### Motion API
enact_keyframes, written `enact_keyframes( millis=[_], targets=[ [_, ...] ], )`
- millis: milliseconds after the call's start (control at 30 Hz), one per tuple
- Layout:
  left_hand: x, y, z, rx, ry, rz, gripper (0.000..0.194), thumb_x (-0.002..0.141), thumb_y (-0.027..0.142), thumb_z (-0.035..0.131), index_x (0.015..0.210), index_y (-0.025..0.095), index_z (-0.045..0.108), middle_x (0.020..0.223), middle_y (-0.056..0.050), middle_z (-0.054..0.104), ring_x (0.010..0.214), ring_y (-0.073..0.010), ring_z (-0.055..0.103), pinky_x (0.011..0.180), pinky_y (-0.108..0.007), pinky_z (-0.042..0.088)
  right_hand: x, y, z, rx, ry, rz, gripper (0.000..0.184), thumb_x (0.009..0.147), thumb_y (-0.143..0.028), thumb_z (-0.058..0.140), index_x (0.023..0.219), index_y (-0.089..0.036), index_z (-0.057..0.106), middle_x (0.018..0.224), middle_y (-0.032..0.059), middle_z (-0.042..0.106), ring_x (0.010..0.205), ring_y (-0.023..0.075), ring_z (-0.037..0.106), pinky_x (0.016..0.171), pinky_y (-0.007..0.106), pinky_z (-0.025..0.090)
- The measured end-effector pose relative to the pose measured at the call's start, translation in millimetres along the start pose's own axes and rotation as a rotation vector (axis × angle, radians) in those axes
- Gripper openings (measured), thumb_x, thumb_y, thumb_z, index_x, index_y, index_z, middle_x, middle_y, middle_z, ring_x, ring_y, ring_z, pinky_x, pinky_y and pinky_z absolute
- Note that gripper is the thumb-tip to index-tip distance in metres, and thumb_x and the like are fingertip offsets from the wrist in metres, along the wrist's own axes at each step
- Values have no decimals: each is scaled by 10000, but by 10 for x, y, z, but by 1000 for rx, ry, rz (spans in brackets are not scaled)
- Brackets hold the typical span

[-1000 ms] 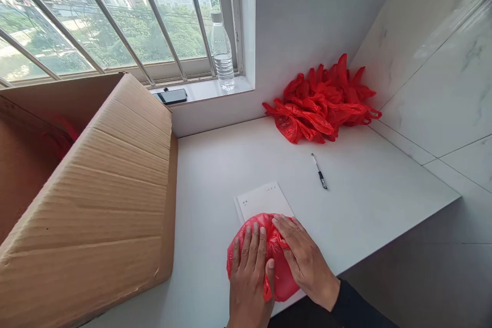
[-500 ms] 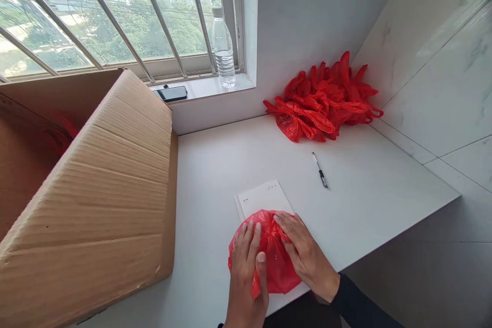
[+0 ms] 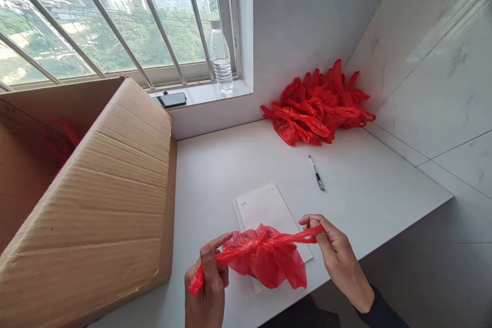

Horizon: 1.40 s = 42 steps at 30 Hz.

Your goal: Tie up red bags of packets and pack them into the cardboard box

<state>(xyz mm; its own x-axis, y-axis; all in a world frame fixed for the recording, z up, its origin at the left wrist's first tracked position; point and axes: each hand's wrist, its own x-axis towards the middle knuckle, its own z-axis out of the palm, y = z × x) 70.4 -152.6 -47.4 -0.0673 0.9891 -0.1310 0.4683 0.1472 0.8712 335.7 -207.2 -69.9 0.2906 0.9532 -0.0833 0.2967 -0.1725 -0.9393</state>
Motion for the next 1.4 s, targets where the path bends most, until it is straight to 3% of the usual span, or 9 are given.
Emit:
enact_keyframes(
  millis=[167, 267, 367, 633, 733, 833, 1033, 1200, 1400],
  targets=[
    [51, 238, 41, -200, -5, 40, 618, 1043, 635, 285, 1080, 295, 800, 936, -48, 783, 1096, -291, 688, 1059, -442, 484, -151, -230, -20, 132, -34, -125, 341, 1079, -481, 396, 1109, -280, 669, 1051, 60, 696, 902, 238, 651, 705, 308, 520],
    [109, 217, 86, -290, -12, 26, 569, 1055, 598, 304, 1136, 282, 770, 1147, -56, 784, 1146, -304, 678, 1083, -503, 477, -175, -317, -34, 80, -208, -184, 278, 1042, -455, 473, 1167, -312, 677, 1077, 49, 700, 923, 239, 668, 795, 331, 560],
    [111, 143, 184, -314, -40, 44, 483, 1053, 566, 394, 1289, 266, 692, 1355, -79, 708, 1240, -299, 648, 1091, -507, 503, -115, -347, -26, -13, -313, -185, 260, 976, -416, 577, 1210, -343, 664, 1221, 50, 654, 1133, 269, 642, 982, 392, 546],
    [-51, -365, 890, 36, 62, 152, 625, 1080, 405, 422, 1661, 385, 192, 1736, -61, 267, 1577, -306, 256, 1154, -531, 508, 284, -43, 405, -69, -204, -111, 562, 1057, -520, 462, 1579, -320, 404, 1642, 48, 422, 1543, 257, 341, 1293, 534, 285],
    [14, -569, 1122, 135, 47, 159, 659, 1092, 397, 360, 1669, 407, 41, 1763, -27, 138, 1597, -296, 162, 1238, -611, 364, 313, 229, 636, -166, -255, -176, 562, 1087, -428, 398, 1628, -289, 339, 1679, 42, 368, 1573, 237, 283, 1297, 514, 294],
    [78, -625, 1207, 169, 31, 183, 626, 1091, 413, 331, 1677, 337, 124, 1768, -22, 114, 1616, -286, 73, 1308, -608, 154, 283, 506, 805, -317, -212, -260, 630, 1050, -288, 437, 1657, -265, 266, 1707, 67, 301, 1572, 273, 284, 1266, 537, 354],
    [7, -432, 1063, 130, 27, 153, 617, 1066, 462, 362, 1647, 269, 283, 1764, -50, 183, 1622, -292, 104, 1321, -559, 136, 180, 431, 802, -234, -225, -269, 572, 1093, -330, 370, 1655, -306, 261, 1712, 13, 290, 1585, 241, 251, 1293, 510, 308],
    [-43, -212, 743, -117, 121, -13, 492, 1004, 565, 456, 1369, 266, 595, 1488, -113, 548, 1443, -336, 443, 1184, -542, 397, -22, 20, 719, -83, -198, -227, 480, 1123, -412, 332, 1601, -400, 370, 1653, -46, 410, 1535, 191, 369, 1268, 424, 366],
    [-41, -34, 416, -574, -112, -343, 512, 870, 679, 627, 1162, 261, 668, 980, -55, 724, 957, -297, 692, 721, -355, 543, -177, 94, 913, -222, -135, -586, 496, 1115, -344, 366, 1611, -354, 364, 1600, 32, 490, 1489, 240, 448, 1217, 429, 438]
  ],
)
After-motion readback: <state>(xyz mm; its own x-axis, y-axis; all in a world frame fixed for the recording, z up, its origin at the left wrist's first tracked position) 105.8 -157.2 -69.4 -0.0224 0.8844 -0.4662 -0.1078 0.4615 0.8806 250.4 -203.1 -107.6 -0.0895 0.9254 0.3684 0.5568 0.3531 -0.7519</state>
